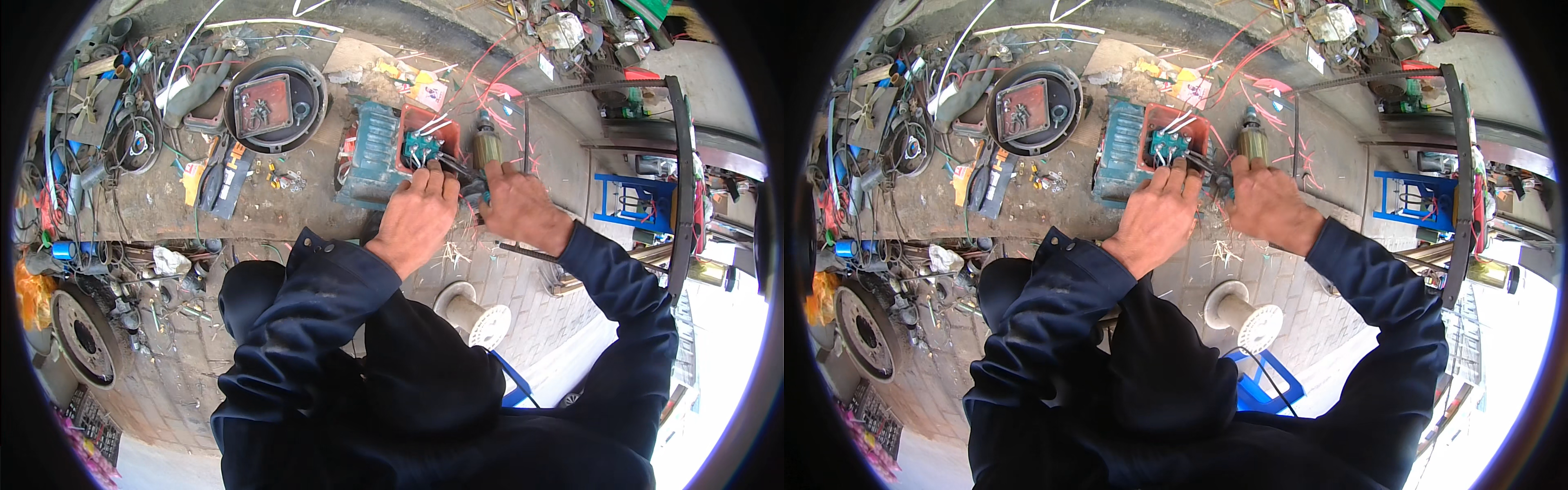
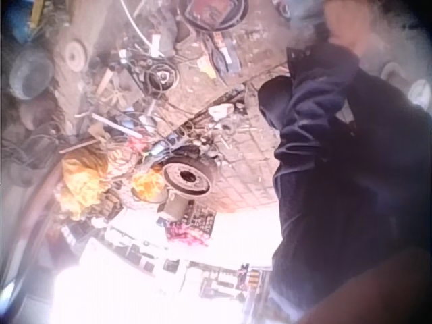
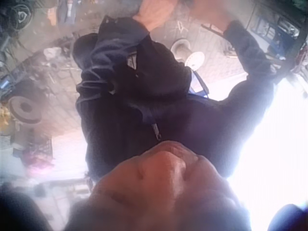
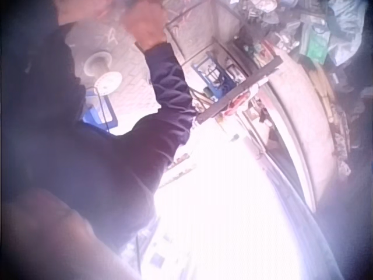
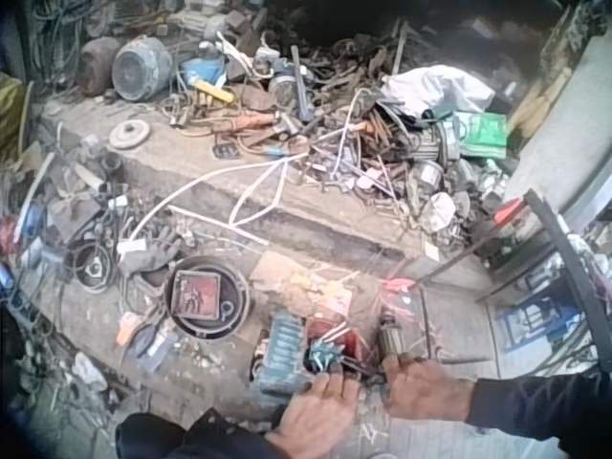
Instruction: The person works on a small green circuit board mounted in a red housing, stripping and twisting wires, then using a multimeter to test connections. They repeatedly adjust wires and probe terminals while seated at a cluttered workbench.
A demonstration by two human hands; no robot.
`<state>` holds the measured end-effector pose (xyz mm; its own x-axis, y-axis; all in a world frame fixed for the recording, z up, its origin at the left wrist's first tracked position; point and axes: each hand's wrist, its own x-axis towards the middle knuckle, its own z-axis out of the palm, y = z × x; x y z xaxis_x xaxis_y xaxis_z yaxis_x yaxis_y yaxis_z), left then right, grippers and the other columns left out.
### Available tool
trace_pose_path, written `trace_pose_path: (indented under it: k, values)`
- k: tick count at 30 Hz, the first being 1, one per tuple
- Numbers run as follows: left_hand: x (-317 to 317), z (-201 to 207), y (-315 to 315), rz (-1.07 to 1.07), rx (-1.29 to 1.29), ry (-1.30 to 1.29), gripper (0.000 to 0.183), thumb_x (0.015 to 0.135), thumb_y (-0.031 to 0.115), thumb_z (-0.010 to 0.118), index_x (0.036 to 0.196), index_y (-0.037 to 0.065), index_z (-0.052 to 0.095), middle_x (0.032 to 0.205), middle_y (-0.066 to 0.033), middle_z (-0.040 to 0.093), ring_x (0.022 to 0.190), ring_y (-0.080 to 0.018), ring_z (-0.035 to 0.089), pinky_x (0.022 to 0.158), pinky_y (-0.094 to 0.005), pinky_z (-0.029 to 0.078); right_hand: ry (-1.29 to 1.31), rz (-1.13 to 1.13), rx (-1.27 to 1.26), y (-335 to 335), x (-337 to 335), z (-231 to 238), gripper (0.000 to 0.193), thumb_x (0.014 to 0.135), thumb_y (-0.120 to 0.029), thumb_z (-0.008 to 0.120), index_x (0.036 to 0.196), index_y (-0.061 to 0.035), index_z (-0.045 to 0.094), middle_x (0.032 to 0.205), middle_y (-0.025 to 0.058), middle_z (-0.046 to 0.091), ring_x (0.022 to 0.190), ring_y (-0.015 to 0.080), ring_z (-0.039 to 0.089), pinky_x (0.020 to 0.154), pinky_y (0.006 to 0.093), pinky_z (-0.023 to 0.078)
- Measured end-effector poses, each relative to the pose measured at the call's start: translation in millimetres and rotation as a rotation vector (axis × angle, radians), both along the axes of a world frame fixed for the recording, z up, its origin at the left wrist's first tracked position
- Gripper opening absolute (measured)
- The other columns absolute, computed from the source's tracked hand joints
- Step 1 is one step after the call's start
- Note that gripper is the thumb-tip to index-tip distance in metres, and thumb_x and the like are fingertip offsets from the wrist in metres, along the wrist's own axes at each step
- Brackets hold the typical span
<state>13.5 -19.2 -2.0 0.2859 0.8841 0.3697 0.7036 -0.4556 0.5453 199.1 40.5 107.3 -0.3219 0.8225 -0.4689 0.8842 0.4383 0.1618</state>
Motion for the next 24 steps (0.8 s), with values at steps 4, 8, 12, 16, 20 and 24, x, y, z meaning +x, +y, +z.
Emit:
trace_pose_path:
  k: [4,8,12,16,20,24]
  values:
    - [-2.0,-0.3,-0.7,-0.020,-0.028,0.003,0.057,0.079,0.012,0.078,0.132,-0.006,0.063,0.137,-0.0253,0.067,0.115,-0.0317,0.068,0.088,-0.0376,0.064,0.065,0.266,0.068,27.1,24.0,-3.2,0.045,0.079,-0.014,0.081,0.117,-0.0036,0.058,0.111,0.0218,0.065,0.104,0.0443,0.069,0.092,0.0518,0.057]
    - [-2.4,0.4,-0.7,-0.015,-0.010,0.031,0.054,0.080,0.011,0.077,0.130,-0.005,0.063,0.137,-0.0253,0.066,0.114,-0.0316,0.068,0.087,-0.0375,0.063,0.165,0.457,0.117,58.8,43.7,-17.3,0.047,0.074,-0.011,0.082,0.116,-0.0058,0.060,0.110,0.0166,0.062,0.108,0.0403,0.065,0.094,0.0496,0.053]
    - [-2.7,1.0,-0.6,-0.020,-0.009,0.019,0.053,0.081,0.011,0.076,0.129,-0.005,0.063,0.137,-0.0251,0.067,0.114,-0.0315,0.068,0.087,-0.0376,0.063,0.182,0.580,0.140,83.4,46.5,-20.0,0.048,0.070,-0.008,0.081,0.114,-0.0063,0.061,0.106,0.0152,0.061,0.106,0.0397,0.066,0.090,0.0498,0.054]
    - [-3.6,0.3,-0.6,-0.024,-0.026,0.024,0.054,0.081,0.012,0.077,0.129,-0.005,0.063,0.137,-0.0251,0.067,0.114,-0.0310,0.068,0.088,-0.0379,0.063,0.093,0.430,0.057,68.1,28.5,-10.6,0.045,0.072,-0.008,0.080,0.114,-0.0049,0.062,0.104,0.0176,0.065,0.101,0.0426,0.070,0.082,0.0510,0.059]
    - [-0.6,0.1,-2.2,-0.022,-0.026,0.002,0.054,0.081,0.013,0.077,0.130,-0.005,0.063,0.136,-0.0251,0.067,0.113,-0.0314,0.069,0.087,-0.0385,0.063,0.022,0.001,0.021,6.2,11.9,-5.0,0.043,0.077,-0.013,0.078,0.115,-0.0027,0.061,0.107,0.0246,0.071,0.098,0.0465,0.073,0.080,0.0519,0.062]
    - [-1.2,-1.1,0.2,-0.018,-0.003,-0.002,0.053,0.082,0.012,0.076,0.130,-0.005,0.063,0.138,-0.0257,0.067,0.112,-0.0323,0.070,0.087,-0.0391,0.063,0.054,0.061,0.024,11.2,18.0,-4.8,0.044,0.079,-0.015,0.079,0.117,-0.0028,0.060,0.110,0.0262,0.070,0.099,0.0471,0.073,0.083,0.0538,0.061]
